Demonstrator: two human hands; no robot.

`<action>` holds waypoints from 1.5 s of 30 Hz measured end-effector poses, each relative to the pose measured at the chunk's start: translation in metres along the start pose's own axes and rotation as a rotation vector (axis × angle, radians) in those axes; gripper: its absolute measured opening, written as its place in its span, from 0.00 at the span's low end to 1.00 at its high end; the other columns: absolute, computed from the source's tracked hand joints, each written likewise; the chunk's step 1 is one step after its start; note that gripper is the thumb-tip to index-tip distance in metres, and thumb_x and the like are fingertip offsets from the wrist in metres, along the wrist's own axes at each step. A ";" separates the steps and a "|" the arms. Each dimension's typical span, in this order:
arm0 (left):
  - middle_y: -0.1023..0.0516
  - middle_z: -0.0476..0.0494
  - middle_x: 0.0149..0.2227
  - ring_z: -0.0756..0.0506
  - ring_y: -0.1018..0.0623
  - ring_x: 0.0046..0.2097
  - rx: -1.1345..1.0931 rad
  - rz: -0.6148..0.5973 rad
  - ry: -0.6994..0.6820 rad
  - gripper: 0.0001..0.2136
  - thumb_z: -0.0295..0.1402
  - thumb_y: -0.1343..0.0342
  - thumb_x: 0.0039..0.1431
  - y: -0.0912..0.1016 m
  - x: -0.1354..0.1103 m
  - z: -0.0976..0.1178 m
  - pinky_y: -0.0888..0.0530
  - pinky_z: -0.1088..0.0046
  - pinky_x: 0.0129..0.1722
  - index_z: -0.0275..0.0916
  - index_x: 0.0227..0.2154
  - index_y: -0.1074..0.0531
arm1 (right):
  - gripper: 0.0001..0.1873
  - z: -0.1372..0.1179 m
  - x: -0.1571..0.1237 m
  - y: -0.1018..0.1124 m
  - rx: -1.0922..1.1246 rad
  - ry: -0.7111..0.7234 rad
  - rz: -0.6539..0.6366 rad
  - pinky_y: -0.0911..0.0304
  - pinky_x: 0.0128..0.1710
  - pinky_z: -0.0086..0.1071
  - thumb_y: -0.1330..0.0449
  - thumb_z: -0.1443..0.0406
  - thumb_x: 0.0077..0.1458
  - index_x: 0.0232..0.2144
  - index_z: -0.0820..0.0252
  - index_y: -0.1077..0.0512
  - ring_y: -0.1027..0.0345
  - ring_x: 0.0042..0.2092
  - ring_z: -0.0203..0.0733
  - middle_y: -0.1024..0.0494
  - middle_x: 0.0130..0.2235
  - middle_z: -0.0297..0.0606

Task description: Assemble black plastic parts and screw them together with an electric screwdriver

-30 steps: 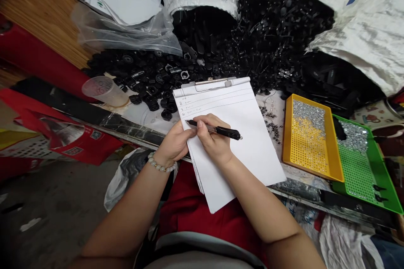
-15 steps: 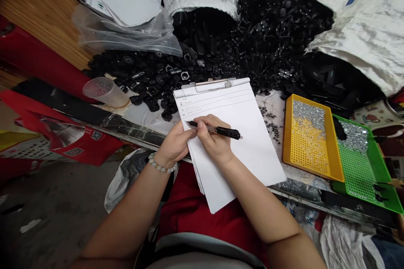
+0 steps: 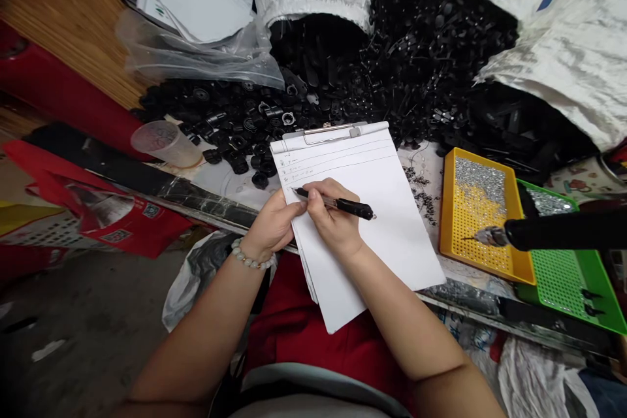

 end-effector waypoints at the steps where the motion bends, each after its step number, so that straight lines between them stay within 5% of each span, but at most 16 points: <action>1: 0.27 0.42 0.53 0.39 0.33 0.58 -0.002 -0.002 0.000 0.16 0.23 0.43 0.49 0.000 0.000 0.000 0.40 0.58 0.60 0.38 0.43 0.27 | 0.09 0.000 0.000 0.000 0.003 -0.002 -0.001 0.36 0.33 0.31 0.46 0.64 0.58 0.32 0.57 0.26 0.32 0.32 0.34 0.25 0.29 0.32; 45: 0.26 0.43 0.52 0.39 0.31 0.56 -0.008 0.031 0.030 0.17 0.22 0.44 0.47 -0.001 -0.001 0.000 0.37 0.57 0.57 0.39 0.43 0.29 | 0.10 0.001 0.000 0.002 -0.043 -0.016 0.068 0.36 0.34 0.33 0.47 0.63 0.58 0.32 0.57 0.26 0.32 0.32 0.36 0.25 0.29 0.33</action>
Point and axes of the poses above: each hand's wrist, its own x-axis towards the middle knuckle, its own y-axis out of the back of the hand, z = x × y, the point moved 1 cm from there along x, towards the middle knuckle
